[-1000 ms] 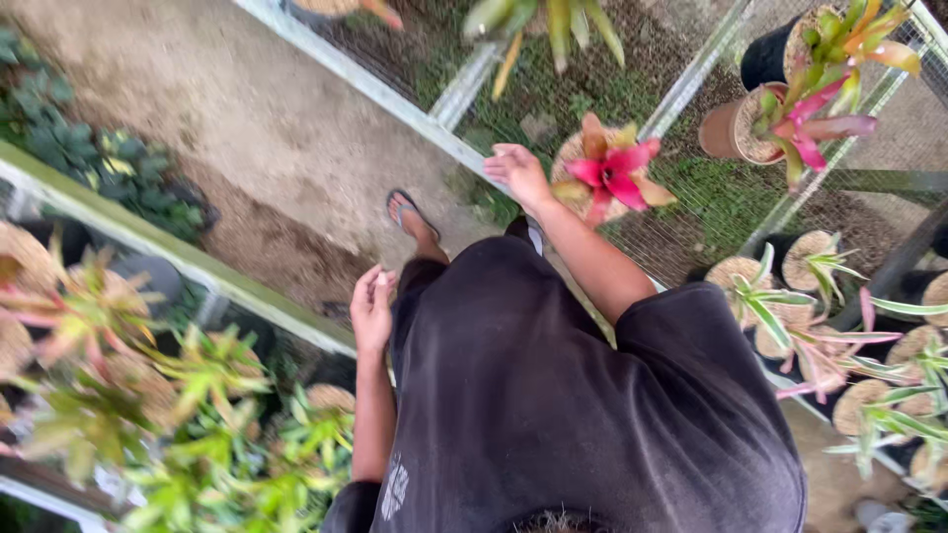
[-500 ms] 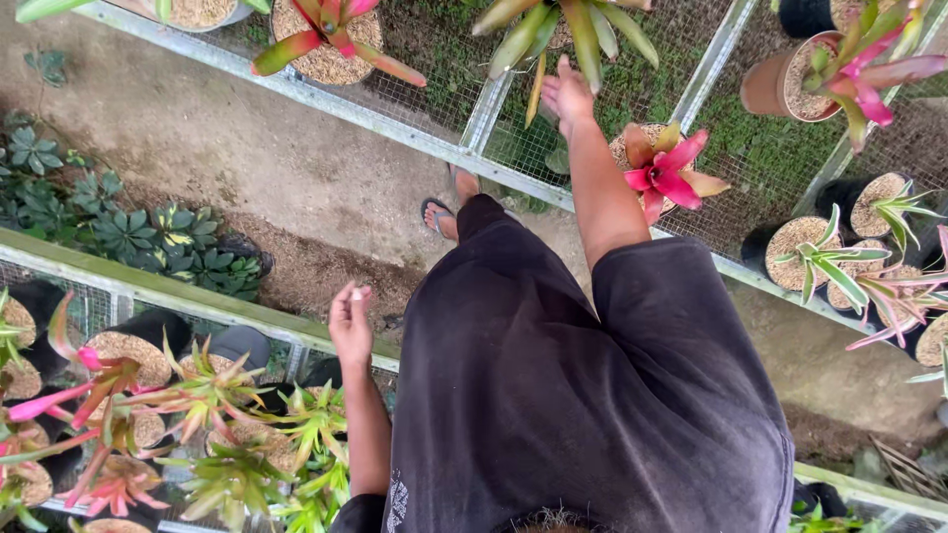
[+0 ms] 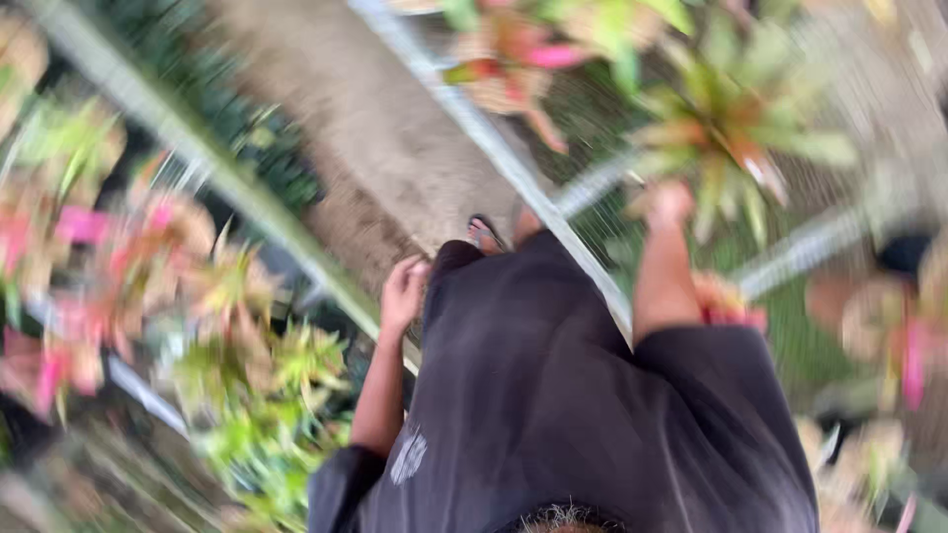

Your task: The person moves potted bromeliads on wooden racks, picking up individual pots, rotating them, and placing them back in different positions. The person handles several pots with pink and green leaves, adjusting their placement on the rack throughout the clip.

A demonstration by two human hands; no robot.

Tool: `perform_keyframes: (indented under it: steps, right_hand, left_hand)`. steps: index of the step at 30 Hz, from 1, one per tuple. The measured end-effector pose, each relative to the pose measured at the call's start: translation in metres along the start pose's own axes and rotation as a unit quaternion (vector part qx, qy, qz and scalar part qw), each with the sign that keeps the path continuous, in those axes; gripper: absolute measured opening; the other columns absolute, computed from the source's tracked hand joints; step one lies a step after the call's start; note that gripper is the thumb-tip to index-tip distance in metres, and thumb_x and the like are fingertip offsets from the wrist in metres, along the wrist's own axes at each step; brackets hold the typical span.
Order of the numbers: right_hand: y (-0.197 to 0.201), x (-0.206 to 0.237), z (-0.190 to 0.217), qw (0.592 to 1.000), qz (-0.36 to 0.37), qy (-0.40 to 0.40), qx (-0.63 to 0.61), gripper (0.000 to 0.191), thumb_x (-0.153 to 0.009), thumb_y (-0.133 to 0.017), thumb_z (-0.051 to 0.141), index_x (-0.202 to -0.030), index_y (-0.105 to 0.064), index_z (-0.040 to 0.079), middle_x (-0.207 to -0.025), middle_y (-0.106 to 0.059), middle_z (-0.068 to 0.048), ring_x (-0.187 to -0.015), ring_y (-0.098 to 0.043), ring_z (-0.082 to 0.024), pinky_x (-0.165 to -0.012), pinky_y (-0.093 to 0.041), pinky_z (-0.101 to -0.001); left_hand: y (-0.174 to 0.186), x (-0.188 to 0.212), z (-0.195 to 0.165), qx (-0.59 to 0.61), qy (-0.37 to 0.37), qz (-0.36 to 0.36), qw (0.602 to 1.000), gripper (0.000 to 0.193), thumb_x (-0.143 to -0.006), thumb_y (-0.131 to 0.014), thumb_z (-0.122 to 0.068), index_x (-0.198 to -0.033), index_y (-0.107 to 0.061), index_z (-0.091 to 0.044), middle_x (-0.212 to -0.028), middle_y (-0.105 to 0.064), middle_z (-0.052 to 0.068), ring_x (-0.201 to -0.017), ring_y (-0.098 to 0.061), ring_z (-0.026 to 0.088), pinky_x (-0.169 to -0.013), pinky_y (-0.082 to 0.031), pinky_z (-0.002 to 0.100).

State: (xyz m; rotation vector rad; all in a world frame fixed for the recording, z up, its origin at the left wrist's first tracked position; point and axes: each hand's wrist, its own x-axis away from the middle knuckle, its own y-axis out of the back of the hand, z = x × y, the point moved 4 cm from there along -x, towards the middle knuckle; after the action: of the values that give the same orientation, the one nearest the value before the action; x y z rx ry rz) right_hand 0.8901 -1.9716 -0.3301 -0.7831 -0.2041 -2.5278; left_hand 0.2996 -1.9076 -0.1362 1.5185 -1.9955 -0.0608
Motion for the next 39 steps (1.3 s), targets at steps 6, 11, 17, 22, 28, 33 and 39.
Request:
perform_keyframes:
  steps: [6,11,17,22,28,33,39]
  right_hand:
    - [-0.032,0.01,0.039,0.983,0.013,-0.078,-0.166,0.044,-0.103,-0.032,0.019,-0.134,-0.058,0.002,-0.134,-0.063,-0.015,-0.12,-0.063,-0.036,-0.106,-0.051,-0.0548]
    - [-0.058,0.042,0.077,0.992,-0.079,-0.057,-0.08,0.042,-0.101,-0.041,0.023,-0.137,-0.055,0.004,-0.134,-0.064,-0.015,-0.121,-0.065,-0.037,-0.104,-0.055,-0.0545]
    - [-0.096,0.093,0.135,0.989,-0.14,0.034,-0.037,0.047,-0.101,-0.041,0.03,-0.14,-0.051,0.006,-0.134,-0.065,-0.015,-0.115,-0.068,-0.036,-0.098,-0.058,-0.0511]
    - [-0.139,0.167,0.217,0.968,-0.196,0.156,-0.002,0.052,-0.1,-0.042,0.036,-0.142,-0.047,0.007,-0.134,-0.065,-0.015,-0.111,-0.07,-0.034,-0.093,-0.06,-0.0482]
    - [-0.218,0.237,0.3,0.932,-0.175,0.314,0.04,0.058,-0.099,-0.042,0.043,-0.146,-0.042,0.009,-0.134,-0.065,-0.015,-0.105,-0.073,-0.033,-0.087,-0.063,-0.0448]
    - [-0.316,0.265,0.339,0.911,-0.057,0.405,0.049,0.064,-0.098,-0.043,0.05,-0.148,-0.039,0.01,-0.134,-0.065,-0.015,-0.101,-0.075,-0.032,-0.082,-0.065,-0.0419]
    - [-0.504,0.295,0.332,0.91,0.157,0.38,0.053,0.071,-0.097,-0.043,0.057,-0.152,-0.034,0.012,-0.135,-0.066,-0.016,-0.095,-0.078,-0.03,-0.076,-0.068,-0.0385]
  left_hand:
    - [0.006,-0.045,-0.013,0.008,0.044,-0.08,0.996,0.038,-0.099,-0.066,-0.033,-0.124,-0.068,-0.004,-0.099,-0.076,0.012,-0.09,-0.074,0.019,-0.084,-0.058,0.033]
    - [0.02,-0.069,-0.002,0.066,0.042,-0.098,0.992,0.036,-0.1,-0.067,-0.031,-0.123,-0.068,-0.004,-0.102,-0.075,0.01,-0.09,-0.073,0.017,-0.084,-0.058,0.032]
    - [0.046,-0.106,0.021,0.124,0.036,-0.077,0.989,0.036,-0.1,-0.066,-0.03,-0.125,-0.066,-0.003,-0.101,-0.075,0.008,-0.089,-0.071,0.015,-0.084,-0.058,0.032]
    - [0.095,-0.147,0.005,0.136,0.005,-0.035,0.99,0.038,-0.1,-0.066,-0.03,-0.126,-0.065,-0.003,-0.101,-0.075,0.009,-0.092,-0.072,0.015,-0.085,-0.058,0.032]
    - [0.183,-0.19,-0.024,0.153,-0.025,0.006,0.988,0.04,-0.102,-0.064,-0.033,-0.131,-0.063,-0.005,-0.11,-0.073,0.01,-0.098,-0.069,0.017,-0.089,-0.056,0.033]
    - [0.251,-0.213,-0.051,0.193,-0.049,-0.026,0.98,0.04,-0.102,-0.064,-0.032,-0.132,-0.063,-0.005,-0.111,-0.073,0.008,-0.095,-0.068,0.014,-0.088,-0.056,0.03]
    - [0.299,-0.234,-0.093,0.298,-0.068,-0.041,0.951,0.043,-0.103,-0.064,-0.027,-0.14,-0.061,-0.006,-0.111,-0.07,0.004,-0.094,-0.063,0.01,-0.086,-0.054,0.027]
